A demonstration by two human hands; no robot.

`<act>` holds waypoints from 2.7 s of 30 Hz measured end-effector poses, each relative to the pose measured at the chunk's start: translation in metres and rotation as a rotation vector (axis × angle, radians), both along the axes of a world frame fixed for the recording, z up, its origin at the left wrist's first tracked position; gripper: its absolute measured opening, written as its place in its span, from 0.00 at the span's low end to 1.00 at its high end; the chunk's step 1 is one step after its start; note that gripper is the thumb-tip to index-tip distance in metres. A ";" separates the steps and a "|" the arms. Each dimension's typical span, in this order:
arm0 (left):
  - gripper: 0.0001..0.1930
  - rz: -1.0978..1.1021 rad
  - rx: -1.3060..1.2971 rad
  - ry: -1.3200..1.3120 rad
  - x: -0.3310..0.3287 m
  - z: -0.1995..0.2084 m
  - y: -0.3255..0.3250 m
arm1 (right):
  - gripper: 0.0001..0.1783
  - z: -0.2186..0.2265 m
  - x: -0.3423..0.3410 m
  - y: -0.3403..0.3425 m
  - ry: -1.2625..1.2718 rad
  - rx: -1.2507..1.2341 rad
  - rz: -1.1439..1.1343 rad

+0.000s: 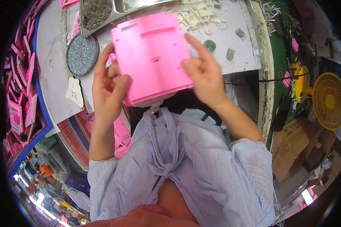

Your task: The recorder is assembling and soldering components inside a pink plastic toy casing.

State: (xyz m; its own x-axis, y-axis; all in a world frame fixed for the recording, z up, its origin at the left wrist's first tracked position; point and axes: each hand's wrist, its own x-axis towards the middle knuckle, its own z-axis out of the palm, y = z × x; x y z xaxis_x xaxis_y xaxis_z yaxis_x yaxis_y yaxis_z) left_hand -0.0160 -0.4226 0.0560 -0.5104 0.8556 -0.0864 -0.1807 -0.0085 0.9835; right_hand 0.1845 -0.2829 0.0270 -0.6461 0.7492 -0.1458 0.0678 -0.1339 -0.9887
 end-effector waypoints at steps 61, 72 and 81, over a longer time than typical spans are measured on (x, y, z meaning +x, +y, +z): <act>0.33 -0.282 -0.303 0.634 -0.074 -0.027 -0.082 | 0.31 0.062 -0.061 0.016 -0.819 1.284 1.002; 0.06 0.279 -0.571 1.316 -0.159 -0.055 -0.042 | 0.09 0.052 -0.236 0.031 0.005 1.582 0.911; 0.10 0.401 -0.544 1.382 -0.164 -0.067 -0.043 | 0.13 -0.016 -0.325 0.003 -0.124 1.724 0.848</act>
State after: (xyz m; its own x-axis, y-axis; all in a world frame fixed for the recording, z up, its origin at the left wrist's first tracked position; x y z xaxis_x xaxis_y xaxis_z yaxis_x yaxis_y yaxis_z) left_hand -0.1801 -0.4658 -0.0107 -0.6344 0.6693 0.3868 0.7721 0.5723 0.2762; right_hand -0.1407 -0.2796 0.0108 -0.9099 -0.3446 0.2310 -0.3502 0.9365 0.0174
